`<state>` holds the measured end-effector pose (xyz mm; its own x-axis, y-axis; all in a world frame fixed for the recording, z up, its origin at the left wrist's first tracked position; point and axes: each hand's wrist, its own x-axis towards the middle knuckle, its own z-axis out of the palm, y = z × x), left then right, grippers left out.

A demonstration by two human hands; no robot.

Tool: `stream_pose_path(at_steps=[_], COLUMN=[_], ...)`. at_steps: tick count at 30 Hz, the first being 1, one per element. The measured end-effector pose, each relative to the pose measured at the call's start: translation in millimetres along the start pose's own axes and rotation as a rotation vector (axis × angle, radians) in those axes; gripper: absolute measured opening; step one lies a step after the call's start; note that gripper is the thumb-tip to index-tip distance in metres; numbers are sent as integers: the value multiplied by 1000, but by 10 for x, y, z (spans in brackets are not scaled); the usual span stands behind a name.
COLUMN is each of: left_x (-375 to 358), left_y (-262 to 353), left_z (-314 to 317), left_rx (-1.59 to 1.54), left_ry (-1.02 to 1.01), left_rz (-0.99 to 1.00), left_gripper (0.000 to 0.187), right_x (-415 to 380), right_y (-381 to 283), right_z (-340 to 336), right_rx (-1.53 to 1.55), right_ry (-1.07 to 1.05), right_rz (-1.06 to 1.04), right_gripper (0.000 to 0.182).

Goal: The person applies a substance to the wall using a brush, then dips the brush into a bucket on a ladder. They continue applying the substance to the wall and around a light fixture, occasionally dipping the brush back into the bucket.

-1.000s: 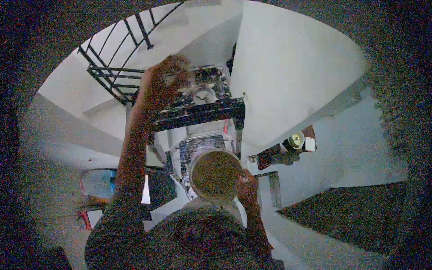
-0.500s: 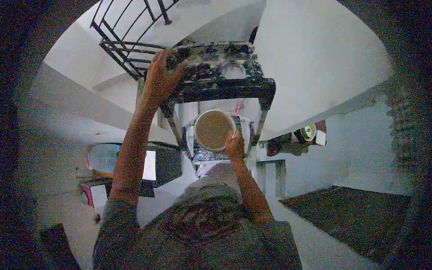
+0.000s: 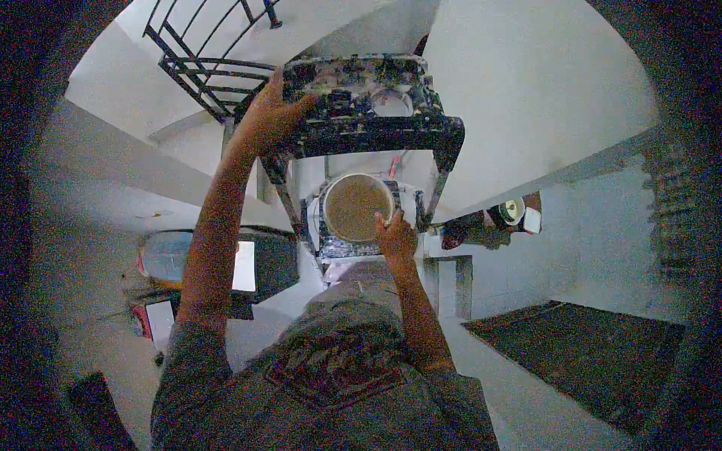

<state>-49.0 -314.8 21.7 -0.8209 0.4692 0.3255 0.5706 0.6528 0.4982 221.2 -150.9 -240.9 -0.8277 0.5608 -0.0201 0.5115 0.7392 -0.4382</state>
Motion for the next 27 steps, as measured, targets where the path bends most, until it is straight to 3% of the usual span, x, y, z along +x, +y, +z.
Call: stream_pose_path(at_steps=[2,6,8,12,15,19,23,27], left_x=[-40,-9,-17,-33,-57,3,-12,24], left_y=[178,121,108,84,162,65,156,51], left_z=[-202,-121,-107,-98,-151,-69,-120,-39], left_rx=[-296,-130,-92,-194,-224,-269,-256,-192], left_ry=[-249,-201,-141,-114,-100,-7,-47,29], left_rz=[-149,-180,-126,-125,-200,-93,-252,-141], left_gripper=[101,104,104,98,95,88,80,75], right_x=[-38,8,136,535,676,723,919,938], right_y=[-34,-252,-273,-405,-556,-436,-193,-324], right_z=[-169,-524,-507,-188,-39,254,915,284], right_rx=[-69,15,119,115,-96,-173,-149,74], right_ry=[-31,-193,-178,-224,-423,-444,-491,-437], right_rz=[-66,-133,-400,-522,-590,-731,-804,-781], right_gripper=[49,49,48,45,37,24,20,22])
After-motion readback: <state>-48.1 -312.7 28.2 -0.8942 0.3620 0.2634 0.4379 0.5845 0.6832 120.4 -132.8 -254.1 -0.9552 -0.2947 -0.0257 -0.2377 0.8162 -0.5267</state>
